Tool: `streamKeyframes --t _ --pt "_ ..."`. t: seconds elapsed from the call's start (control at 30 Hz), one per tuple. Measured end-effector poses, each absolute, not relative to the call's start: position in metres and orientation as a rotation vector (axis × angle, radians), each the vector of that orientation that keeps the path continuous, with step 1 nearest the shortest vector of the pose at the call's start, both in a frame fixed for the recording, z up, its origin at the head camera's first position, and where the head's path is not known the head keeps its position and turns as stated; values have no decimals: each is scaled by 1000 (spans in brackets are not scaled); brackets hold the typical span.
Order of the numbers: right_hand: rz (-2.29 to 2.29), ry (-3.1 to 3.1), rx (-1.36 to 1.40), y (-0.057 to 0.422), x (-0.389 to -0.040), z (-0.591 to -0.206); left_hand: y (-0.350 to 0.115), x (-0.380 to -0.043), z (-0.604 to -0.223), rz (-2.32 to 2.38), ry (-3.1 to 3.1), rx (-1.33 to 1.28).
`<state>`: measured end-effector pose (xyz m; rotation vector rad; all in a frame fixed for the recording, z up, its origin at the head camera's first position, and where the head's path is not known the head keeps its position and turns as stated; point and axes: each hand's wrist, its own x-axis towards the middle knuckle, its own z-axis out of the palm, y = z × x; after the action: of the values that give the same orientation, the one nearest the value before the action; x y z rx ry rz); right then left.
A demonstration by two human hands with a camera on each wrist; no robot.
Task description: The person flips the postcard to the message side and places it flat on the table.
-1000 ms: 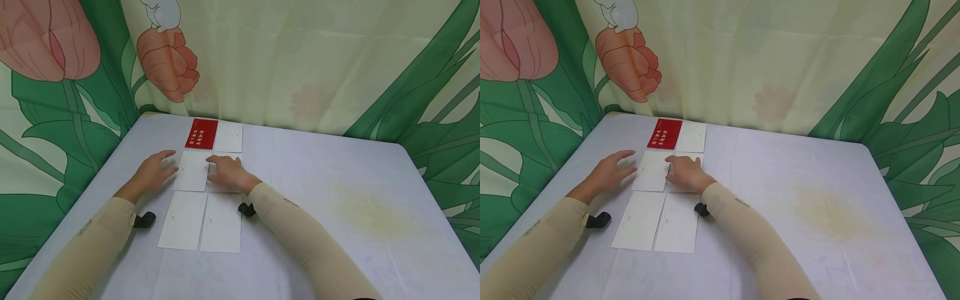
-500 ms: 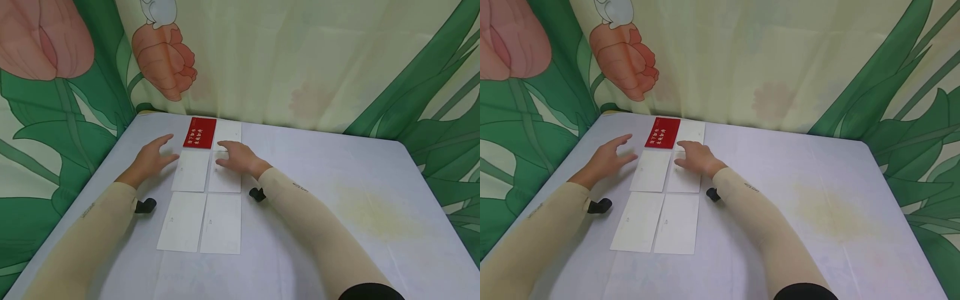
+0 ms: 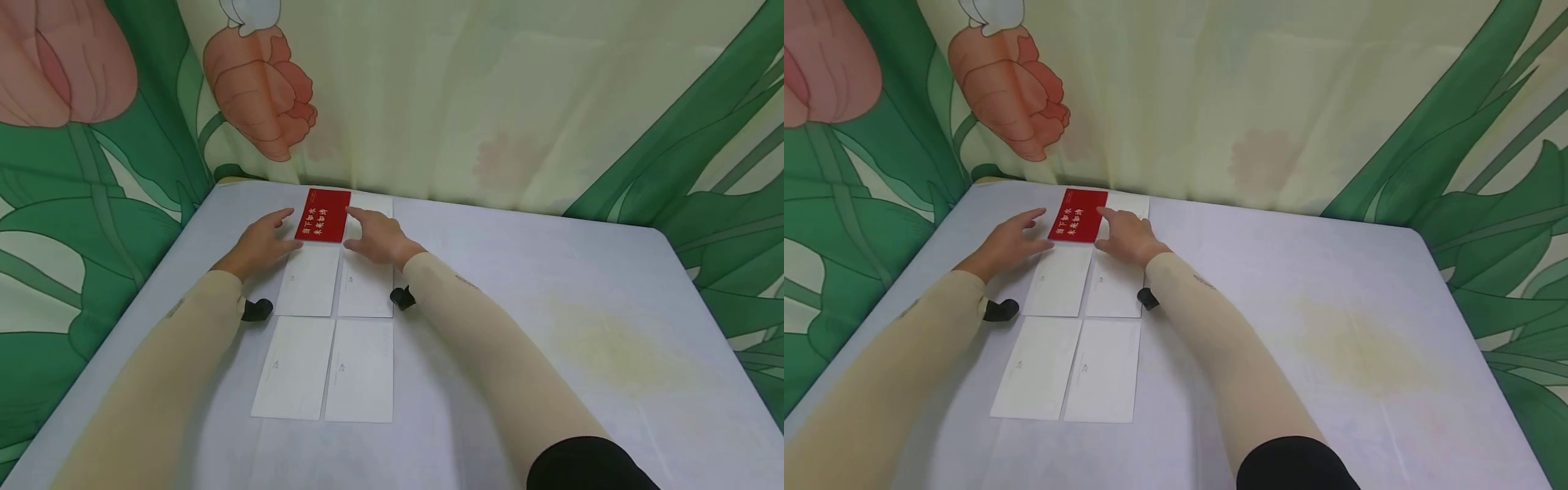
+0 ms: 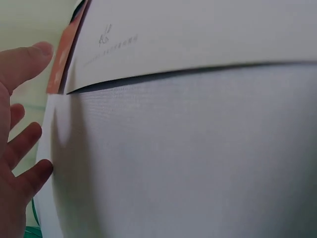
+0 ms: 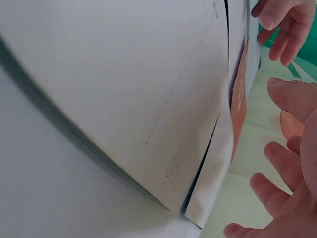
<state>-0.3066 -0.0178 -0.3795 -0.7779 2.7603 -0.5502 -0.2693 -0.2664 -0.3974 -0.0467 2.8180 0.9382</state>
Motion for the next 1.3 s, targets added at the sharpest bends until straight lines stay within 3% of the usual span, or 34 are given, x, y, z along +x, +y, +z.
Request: streamKeyframes --t 0.37,1.3 --pt "-442 2761 -656 -37 -320 -381 -259 -285 -397 883 2776 -20" --pt "-296 2785 -712 -57 -323 -394 -256 -293 -408 707 2814 33"
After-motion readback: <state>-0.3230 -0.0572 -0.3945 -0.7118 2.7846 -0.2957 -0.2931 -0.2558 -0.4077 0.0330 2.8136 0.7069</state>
